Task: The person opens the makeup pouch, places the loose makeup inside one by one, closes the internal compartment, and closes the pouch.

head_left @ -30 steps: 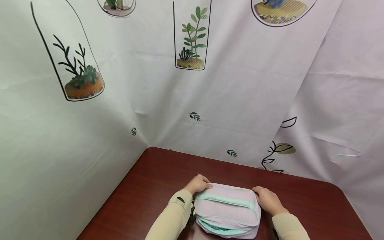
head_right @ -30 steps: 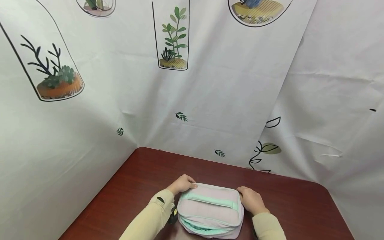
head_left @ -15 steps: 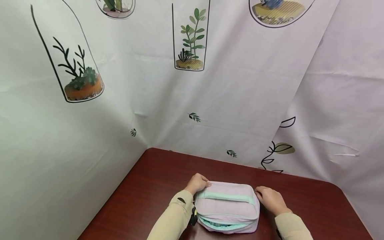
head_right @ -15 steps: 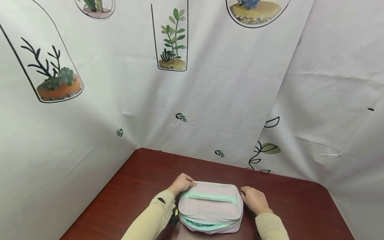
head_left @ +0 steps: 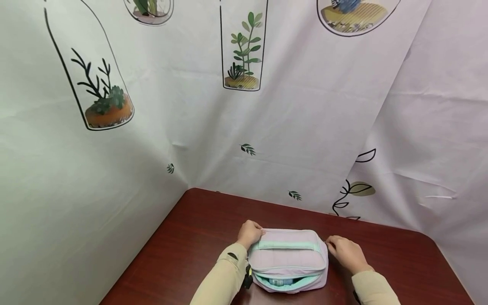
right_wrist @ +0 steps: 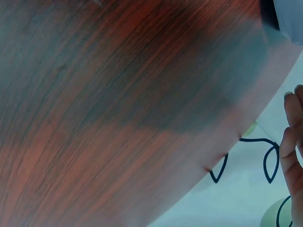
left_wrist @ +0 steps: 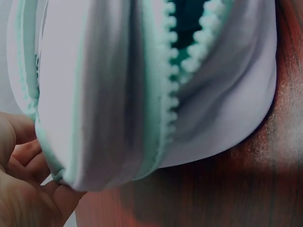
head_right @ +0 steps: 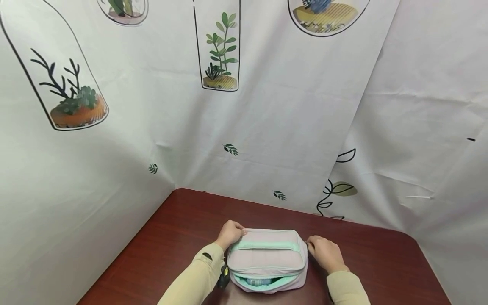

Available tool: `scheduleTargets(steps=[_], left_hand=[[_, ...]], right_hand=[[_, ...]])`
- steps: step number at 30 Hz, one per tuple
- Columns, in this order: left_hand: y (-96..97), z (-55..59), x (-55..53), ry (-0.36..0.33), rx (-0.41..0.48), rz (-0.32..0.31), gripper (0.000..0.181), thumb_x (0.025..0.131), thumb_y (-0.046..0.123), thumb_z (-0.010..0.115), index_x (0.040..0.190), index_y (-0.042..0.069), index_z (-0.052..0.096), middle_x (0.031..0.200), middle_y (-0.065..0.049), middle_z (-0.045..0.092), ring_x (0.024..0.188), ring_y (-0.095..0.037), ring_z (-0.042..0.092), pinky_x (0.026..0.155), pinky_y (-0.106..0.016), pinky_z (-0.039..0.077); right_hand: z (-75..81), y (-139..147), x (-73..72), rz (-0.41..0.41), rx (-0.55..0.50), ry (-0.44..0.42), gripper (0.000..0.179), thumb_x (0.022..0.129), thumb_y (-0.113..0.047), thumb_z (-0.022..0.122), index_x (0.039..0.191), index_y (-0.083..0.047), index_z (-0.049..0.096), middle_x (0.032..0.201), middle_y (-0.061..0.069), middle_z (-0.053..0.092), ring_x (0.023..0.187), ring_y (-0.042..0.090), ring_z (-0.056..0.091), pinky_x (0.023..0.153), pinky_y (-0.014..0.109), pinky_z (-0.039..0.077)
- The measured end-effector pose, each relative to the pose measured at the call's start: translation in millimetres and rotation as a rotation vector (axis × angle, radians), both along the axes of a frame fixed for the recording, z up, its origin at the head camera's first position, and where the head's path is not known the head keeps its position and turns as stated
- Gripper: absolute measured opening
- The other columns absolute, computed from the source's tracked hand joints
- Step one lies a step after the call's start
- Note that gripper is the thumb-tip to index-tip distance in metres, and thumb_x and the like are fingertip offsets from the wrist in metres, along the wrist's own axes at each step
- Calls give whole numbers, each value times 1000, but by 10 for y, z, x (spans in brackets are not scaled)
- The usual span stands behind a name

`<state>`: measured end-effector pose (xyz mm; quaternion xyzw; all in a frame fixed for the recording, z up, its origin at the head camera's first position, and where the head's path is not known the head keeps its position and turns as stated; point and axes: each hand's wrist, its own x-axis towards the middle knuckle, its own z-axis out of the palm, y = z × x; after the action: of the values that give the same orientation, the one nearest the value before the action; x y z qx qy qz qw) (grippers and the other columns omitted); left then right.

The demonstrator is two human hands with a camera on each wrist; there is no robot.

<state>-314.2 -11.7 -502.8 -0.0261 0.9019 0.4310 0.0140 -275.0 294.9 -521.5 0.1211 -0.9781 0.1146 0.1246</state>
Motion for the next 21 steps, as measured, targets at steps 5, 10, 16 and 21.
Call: scheduleTargets(steps=[5,10,16,21], left_hand=[[28,-12,18,18,-9,48,10,80,16,73,78,7,72,77,-5,65,71,-21,60,61,-37,49],[59,-14,30,34,-14,94,9,80,16,72,76,7,71,72,-2,64,64,-18,59,57,-35,47],[75,-40,38,50,-10,141,8,80,16,72,76,9,72,71,-1,64,62,-17,58,56,-33,47],[85,-28,54,56,-7,162,8,80,15,72,75,8,73,72,-2,65,62,-18,59,56,-34,48]], right_hand=[[13,-2,-2,-14,4,-5,6,82,-11,63,80,-17,66,86,0,65,79,21,63,67,43,48],[28,3,15,-24,18,18,6,82,-11,63,79,-17,65,83,-1,64,76,19,62,64,41,49],[68,4,51,-25,17,47,6,79,-12,64,77,-17,63,79,-3,62,68,15,58,59,39,47],[103,-5,91,-18,20,58,8,77,-11,64,73,-17,61,74,-5,59,61,11,52,54,35,44]])
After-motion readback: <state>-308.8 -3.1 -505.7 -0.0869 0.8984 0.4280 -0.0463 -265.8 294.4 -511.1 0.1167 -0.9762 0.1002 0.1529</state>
